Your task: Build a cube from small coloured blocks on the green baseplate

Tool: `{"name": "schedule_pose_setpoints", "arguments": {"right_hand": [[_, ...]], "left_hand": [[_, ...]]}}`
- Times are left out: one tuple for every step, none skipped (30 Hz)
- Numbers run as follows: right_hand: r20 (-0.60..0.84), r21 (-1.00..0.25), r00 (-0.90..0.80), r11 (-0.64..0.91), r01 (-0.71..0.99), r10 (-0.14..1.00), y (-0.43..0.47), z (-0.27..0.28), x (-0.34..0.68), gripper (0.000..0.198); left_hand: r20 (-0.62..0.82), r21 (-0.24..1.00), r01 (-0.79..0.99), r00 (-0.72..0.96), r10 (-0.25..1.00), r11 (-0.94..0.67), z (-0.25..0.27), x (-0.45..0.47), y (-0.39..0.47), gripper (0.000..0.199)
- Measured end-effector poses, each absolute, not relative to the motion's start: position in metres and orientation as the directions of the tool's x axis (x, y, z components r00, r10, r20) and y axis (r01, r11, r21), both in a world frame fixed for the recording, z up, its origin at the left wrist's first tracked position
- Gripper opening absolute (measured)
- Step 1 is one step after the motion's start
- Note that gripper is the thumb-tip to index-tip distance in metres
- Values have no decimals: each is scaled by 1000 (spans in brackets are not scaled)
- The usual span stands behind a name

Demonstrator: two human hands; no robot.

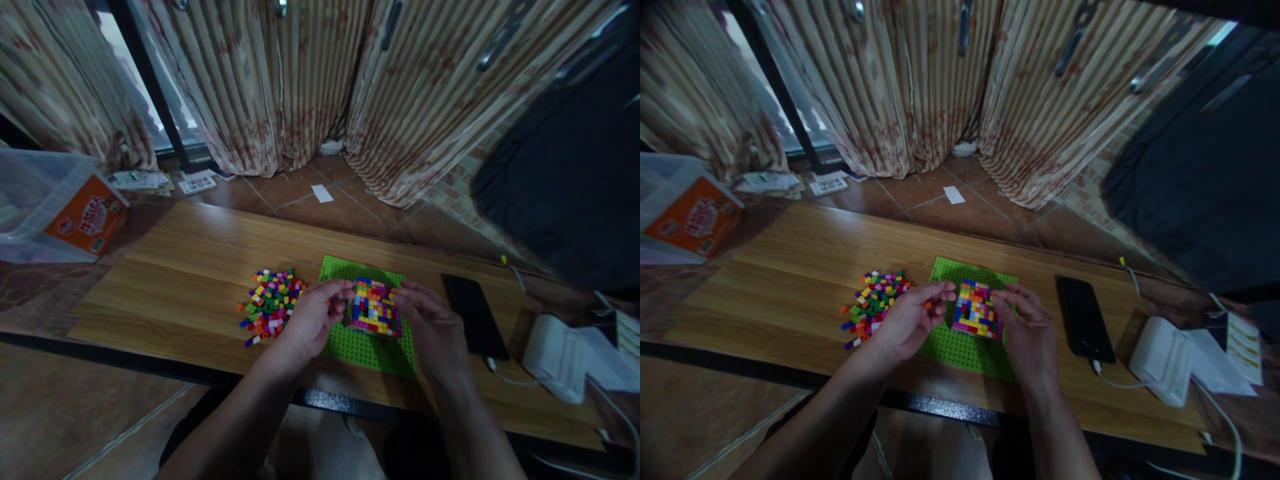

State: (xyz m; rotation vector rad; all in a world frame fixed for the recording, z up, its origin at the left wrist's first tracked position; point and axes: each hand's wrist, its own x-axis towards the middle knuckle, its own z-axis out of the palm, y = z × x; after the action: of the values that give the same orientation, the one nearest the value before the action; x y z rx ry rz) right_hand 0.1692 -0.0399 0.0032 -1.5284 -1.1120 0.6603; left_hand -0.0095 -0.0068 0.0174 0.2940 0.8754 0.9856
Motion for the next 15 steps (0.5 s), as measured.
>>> {"name": "schedule_pose_setpoints", "arguments": {"right_hand": [[100, -968, 416, -9, 252, 904, -40, 2, 169, 18], [58, -976, 420, -37, 214, 906, -39, 1, 168, 19], [23, -981, 424, -61, 185, 905, -39, 0, 168, 20], [-4, -984, 427, -81, 161, 904, -40, -1, 167, 20], [-25, -986, 429, -94, 141, 903, -40, -2, 166, 21], [-40, -987, 430, -102, 122, 902, -40, -4, 166, 22], [-52, -989, 428, -106, 105, 902, -40, -5, 165, 22], [-63, -990, 429, -111, 87, 901, -39, -6, 165, 23], [-73, -991, 432, -114, 71, 899, -39, -8, 164, 24], [-80, -991, 436, -117, 58, 896, -39, -9, 164, 24], [-85, -992, 443, -118, 48, 893, -38, -10, 163, 24], [-90, -992, 450, -119, 36, 889, -38, -11, 162, 24], [-95, -993, 456, -118, 21, 885, -38, -12, 161, 24], [-103, -993, 460, -117, 2, 882, -38, -12, 160, 24], [-114, -993, 463, -117, -22, 879, -37, -12, 159, 25]], "left_hand": [[-509, 580, -602, 258, 821, 549, 18, -10, -7, 11], [-510, 579, -602, 259, 820, 550, 18, -10, -7, 11], [-511, 579, -601, 258, 820, 551, 19, -10, -7, 11], [-512, 581, -601, 255, 820, 549, 19, -10, -7, 11], [-512, 584, -599, 252, 821, 548, 19, -10, -7, 11], [-511, 588, -597, 249, 822, 546, 19, -11, -7, 11], [-511, 591, -594, 249, 823, 546, 19, -11, -6, 11], [-511, 593, -592, 248, 823, 546, 19, -11, -6, 11], [-511, 594, -591, 248, 823, 546, 19, -11, -6, 11], [-510, 593, -592, 249, 823, 547, 19, -12, -6, 11], [-509, 592, -592, 252, 823, 547, 19, -12, -6, 11], [-508, 591, -593, 253, 824, 547, 19, -12, -6, 11], [-507, 592, -592, 254, 824, 547, 19, -12, -6, 11], [-506, 593, -590, 255, 824, 548, 18, -12, -6, 11], [-507, 594, -587, 257, 823, 549, 18, -12, -6, 11]]}}
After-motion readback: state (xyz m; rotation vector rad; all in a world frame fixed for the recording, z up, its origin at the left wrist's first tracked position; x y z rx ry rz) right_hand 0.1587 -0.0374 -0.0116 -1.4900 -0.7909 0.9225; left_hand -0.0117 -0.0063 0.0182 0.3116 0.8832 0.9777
